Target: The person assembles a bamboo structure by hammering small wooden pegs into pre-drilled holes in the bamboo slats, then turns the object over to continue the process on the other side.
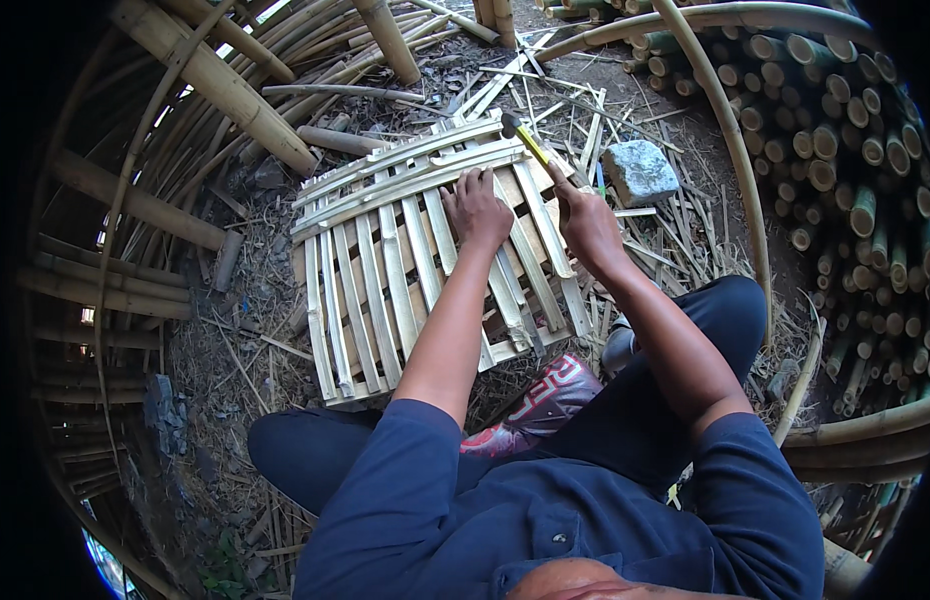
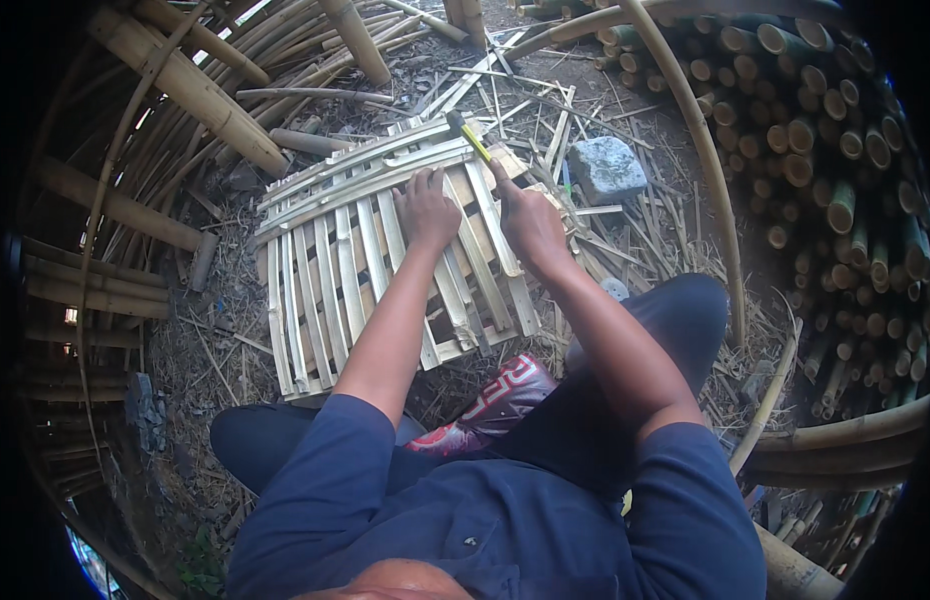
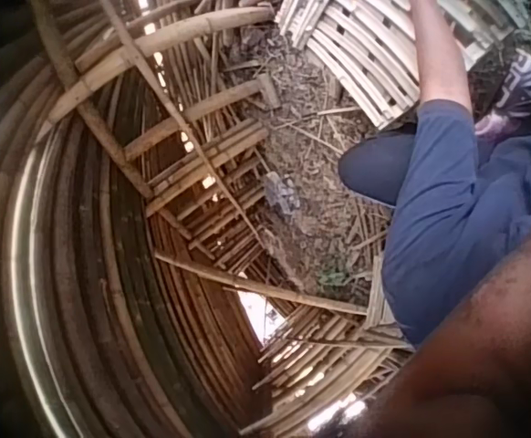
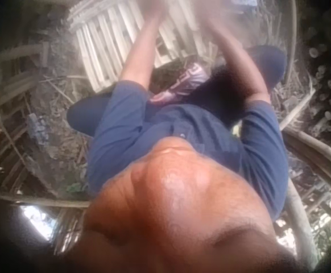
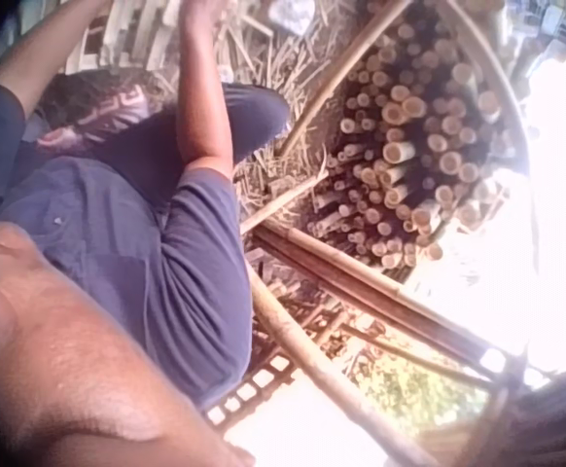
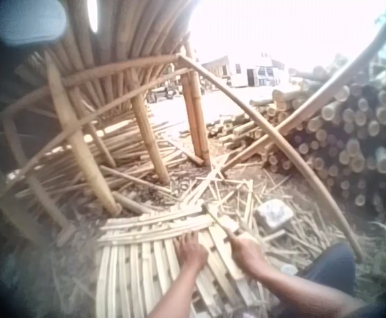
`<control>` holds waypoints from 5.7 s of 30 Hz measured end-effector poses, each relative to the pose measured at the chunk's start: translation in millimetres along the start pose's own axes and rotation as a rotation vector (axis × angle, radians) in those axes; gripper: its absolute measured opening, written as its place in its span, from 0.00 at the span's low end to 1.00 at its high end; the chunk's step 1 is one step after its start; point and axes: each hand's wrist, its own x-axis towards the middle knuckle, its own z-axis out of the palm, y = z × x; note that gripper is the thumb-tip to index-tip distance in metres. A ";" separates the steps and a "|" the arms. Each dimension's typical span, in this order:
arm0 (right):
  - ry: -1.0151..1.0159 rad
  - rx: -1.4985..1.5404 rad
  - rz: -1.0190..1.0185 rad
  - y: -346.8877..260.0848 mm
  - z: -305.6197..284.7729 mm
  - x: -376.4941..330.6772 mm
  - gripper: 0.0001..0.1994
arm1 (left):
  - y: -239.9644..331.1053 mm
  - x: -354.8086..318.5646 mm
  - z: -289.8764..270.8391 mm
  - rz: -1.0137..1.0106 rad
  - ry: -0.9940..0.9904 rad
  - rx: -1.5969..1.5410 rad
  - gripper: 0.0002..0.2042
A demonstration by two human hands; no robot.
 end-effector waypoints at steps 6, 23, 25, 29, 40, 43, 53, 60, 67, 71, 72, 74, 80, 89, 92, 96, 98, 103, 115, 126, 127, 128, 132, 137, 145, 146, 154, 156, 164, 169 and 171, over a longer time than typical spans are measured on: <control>0.035 -0.043 -0.031 -7.5 -6.4 3.0 0.32 | -3.2 1.9 3.8 0.013 0.027 -0.008 0.28; -0.167 -0.162 0.062 4.9 7.5 -2.2 0.38 | 1.1 -1.9 -0.9 0.004 0.030 0.024 0.28; -0.135 -0.167 0.034 8.9 10.6 -3.1 0.38 | 4.1 -1.4 -1.6 0.003 0.028 0.019 0.28; -0.150 -0.161 0.042 3.0 8.1 -2.7 0.38 | 0.3 -2.0 -1.7 -0.004 0.040 0.033 0.28; 0.037 -0.131 -0.108 -10.3 -7.6 -1.6 0.37 | -1.2 -0.3 0.4 0.003 0.056 0.025 0.27; -0.004 -0.185 -0.132 -6.6 -0.7 -5.2 0.38 | -4.9 -1.4 4.0 0.027 0.094 0.045 0.27; -0.019 -0.101 -0.014 7.9 8.9 -4.8 0.27 | -0.5 -1.0 -1.8 -0.005 0.041 0.008 0.27; -0.113 -0.084 0.074 12.2 12.7 -3.8 0.30 | 2.4 0.7 -2.5 -0.036 -0.023 0.001 0.29; -0.088 -0.079 0.065 17.4 17.2 -3.5 0.26 | 8.3 2.1 -3.2 -0.038 -0.029 0.007 0.29; -0.080 -0.031 0.029 1.7 6.6 -4.5 0.35 | 0.8 -1.0 -3.9 -0.045 -0.020 0.016 0.29; 0.038 0.014 -0.026 -3.3 2.9 -5.2 0.35 | 0.5 -1.6 -3.8 -0.030 0.006 0.036 0.28; 0.172 0.022 -0.085 -5.4 1.9 -6.6 0.37 | 3.6 -2.3 -4.3 -0.018 0.026 0.062 0.28; -0.125 -0.076 0.042 6.6 17.9 -15.1 0.32 | 5.4 -1.4 -3.4 -0.043 -0.043 -0.028 0.29; -0.100 0.396 0.272 -12.9 -1.7 -1.2 0.23 | 2.0 -3.0 -9.3 -0.050 -0.006 0.030 0.28; 0.023 0.430 0.189 11.5 10.6 8.6 0.23 | 10.7 0.3 -4.7 -0.021 0.024 0.051 0.27; -0.050 0.626 0.322 7.9 7.4 13.1 0.23 | 6.1 4.9 -2.1 0.033 0.015 0.070 0.26; -0.067 0.615 0.349 3.9 2.8 14.2 0.23 | 4.7 9.2 1.0 0.116 0.072 0.080 0.23; -0.025 0.580 0.348 22.8 11.5 21.4 0.22 | 7.3 44.1 6.9 0.197 0.103 -0.337 0.19; -0.115 0.590 0.428 15.9 6.6 20.8 0.23 | -3.8 86.1 27.1 0.319 0.088 -0.543 0.09; -0.052 0.578 0.395 20.8 12.3 20.8 0.23 | -12.3 89.6 32.4 0.345 0.135 -0.523 0.06; -0.049 0.576 0.395 24.7 13.4 19.1 0.23 | -11.0 90.0 34.1 0.358 0.155 -0.519 0.06; -0.051 0.565 0.370 22.1 10.9 17.5 0.22 | -12.8 89.9 34.4 0.368 0.177 -0.511 0.06; -0.101 0.434 0.283 5.1 -9.3 9.3 0.24 | -16.7 87.3 35.4 0.334 0.186 -0.532 0.06; -0.097 0.349 0.177 -2.6 -19.1 6.3 0.25 | -17.6 86.6 38.4 0.348 0.242 -0.502 0.06; 0.000 0.251 0.086 2.8 -7.1 11.9 0.29 | -20.7 83.3 33.3 0.303 0.223 -0.493 0.06; -0.036 0.203 0.091 1.7 -10.9 12.9 0.30 | -18.2 81.4 32.0 0.299 0.248 -0.405 0.06; -0.029 0.144 0.101 -0.5 -11.5 16.2 0.34 | -15.6 80.0 25.7 0.253 0.251 -0.351 0.06; -0.021 0.138 0.085 -5.7 -19.9 18.1 0.33 | -17.6 80.9 27.4 0.248 0.264 -0.362 0.05; 0.019 0.278 0.122 -1.1 -20.4 15.7 0.25 | -13.4 84.0 31.3 0.247 0.215 -0.413 0.05; -0.057 0.329 0.218 -0.8 -25.9 15.7 0.22 | -14.1 83.0 31.5 0.254 0.198 -0.425 0.07; -0.059 0.336 0.219 -2.0 -26.7 17.0 0.22 | -18.2 83.3 31.5 0.254 0.180 -0.430 0.10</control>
